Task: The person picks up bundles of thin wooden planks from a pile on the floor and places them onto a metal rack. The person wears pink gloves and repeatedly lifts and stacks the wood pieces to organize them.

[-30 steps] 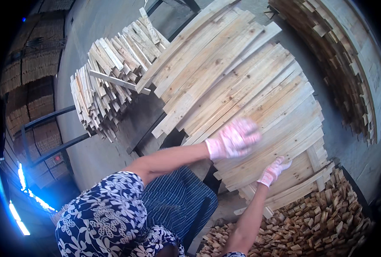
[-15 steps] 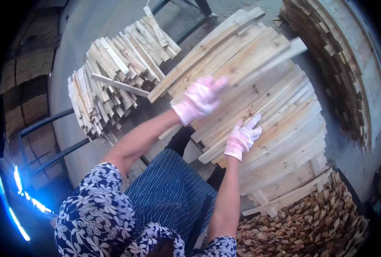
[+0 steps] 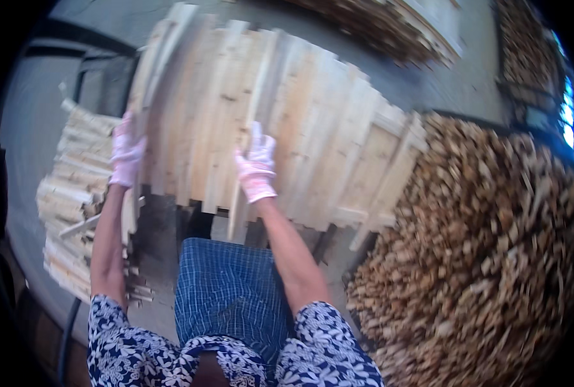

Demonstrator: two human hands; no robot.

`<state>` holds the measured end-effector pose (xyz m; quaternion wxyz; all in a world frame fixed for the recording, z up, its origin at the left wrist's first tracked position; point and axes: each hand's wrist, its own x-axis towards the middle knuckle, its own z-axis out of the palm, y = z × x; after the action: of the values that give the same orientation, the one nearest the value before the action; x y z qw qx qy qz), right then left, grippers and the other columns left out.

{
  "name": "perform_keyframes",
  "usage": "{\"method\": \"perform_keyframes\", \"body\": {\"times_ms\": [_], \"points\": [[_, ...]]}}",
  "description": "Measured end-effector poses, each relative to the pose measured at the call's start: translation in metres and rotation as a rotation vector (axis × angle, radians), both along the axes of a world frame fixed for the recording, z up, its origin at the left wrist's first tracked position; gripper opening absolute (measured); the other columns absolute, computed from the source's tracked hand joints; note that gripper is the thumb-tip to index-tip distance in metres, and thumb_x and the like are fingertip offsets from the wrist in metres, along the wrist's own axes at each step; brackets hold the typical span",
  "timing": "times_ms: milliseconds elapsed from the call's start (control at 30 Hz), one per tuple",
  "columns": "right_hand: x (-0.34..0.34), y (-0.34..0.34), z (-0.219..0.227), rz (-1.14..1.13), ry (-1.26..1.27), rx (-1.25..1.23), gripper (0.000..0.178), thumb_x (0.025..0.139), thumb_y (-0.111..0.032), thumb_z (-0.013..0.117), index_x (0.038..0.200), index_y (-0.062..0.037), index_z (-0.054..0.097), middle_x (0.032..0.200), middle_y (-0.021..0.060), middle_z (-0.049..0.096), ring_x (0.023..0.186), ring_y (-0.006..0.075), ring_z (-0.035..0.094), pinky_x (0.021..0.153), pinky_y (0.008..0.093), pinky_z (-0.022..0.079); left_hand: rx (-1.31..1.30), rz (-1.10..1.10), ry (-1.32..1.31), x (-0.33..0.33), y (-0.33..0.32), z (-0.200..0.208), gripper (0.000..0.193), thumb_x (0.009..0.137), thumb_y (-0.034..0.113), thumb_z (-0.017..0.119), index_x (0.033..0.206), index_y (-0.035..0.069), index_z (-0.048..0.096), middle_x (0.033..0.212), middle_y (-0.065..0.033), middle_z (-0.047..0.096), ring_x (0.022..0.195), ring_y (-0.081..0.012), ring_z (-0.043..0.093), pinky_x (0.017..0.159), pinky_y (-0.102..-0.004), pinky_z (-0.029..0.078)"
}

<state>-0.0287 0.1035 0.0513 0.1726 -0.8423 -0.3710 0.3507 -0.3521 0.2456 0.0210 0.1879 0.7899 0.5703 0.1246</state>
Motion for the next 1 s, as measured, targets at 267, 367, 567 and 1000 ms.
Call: {"method": "perform_keyframes", "body": {"times_ms": [267, 367, 567, 1000], "points": [[-0.014, 0.01, 0.019, -0.399, 0.952, 0.486, 0.08, 0.098, -0.023, 0.066, 0.163, -0.0157, 0.019, 0.151, 0.0096, 0.042, 0.132, 0.0212, 0.045, 0.108, 0.0385, 0.041, -1.045, 0.329, -0.986, 0.169, -0.1, 0.1, 0.08, 0.088, 0.012, 0.074, 0.155, 0.011, 0.029, 0.137, -0.0099, 0.05, 0.118, -0.0185, 0.054, 0.098, -0.0336, 0.051], [0.017, 0.004, 0.031, -0.338, 0.92, 0.356, 0.077, 0.099, -0.017, 0.064, 0.162, -0.0139, 0.021, 0.137, 0.0095, 0.057, 0.114, 0.017, 0.059, 0.093, 0.0305, 0.052, -0.997, 0.392, -1.075, 0.204, -0.137, 0.063, 0.081, 0.09, 0.016, 0.074, 0.156, 0.009, 0.026, 0.137, -0.0092, 0.05, 0.117, -0.0177, 0.054, 0.098, -0.0306, 0.05], [0.081, -0.009, 0.039, 0.201, 0.232, 0.125, 0.08, 0.091, -0.012, 0.069, 0.161, -0.018, 0.03, 0.13, 0.0144, 0.053, 0.115, 0.0253, 0.056, 0.099, 0.0373, 0.048, -0.507, 0.455, -0.674, 0.208, -0.18, 0.048, 0.082, 0.091, 0.017, 0.072, 0.158, 0.01, 0.025, 0.144, -0.0194, 0.045, 0.133, -0.0305, 0.046, 0.108, -0.0436, 0.043], [0.107, -0.026, -0.033, 0.384, -0.538, 0.262, 0.072, 0.091, -0.013, 0.07, 0.155, -0.0204, 0.037, 0.132, 0.0248, 0.052, 0.118, 0.0437, 0.054, 0.1, 0.0524, 0.045, -0.171, 0.315, 0.142, 0.193, -0.136, 0.028, 0.08, 0.086, 0.037, 0.074, 0.153, 0.013, 0.035, 0.131, -0.0236, 0.051, 0.114, -0.0433, 0.054, 0.096, -0.0533, 0.047]]}}
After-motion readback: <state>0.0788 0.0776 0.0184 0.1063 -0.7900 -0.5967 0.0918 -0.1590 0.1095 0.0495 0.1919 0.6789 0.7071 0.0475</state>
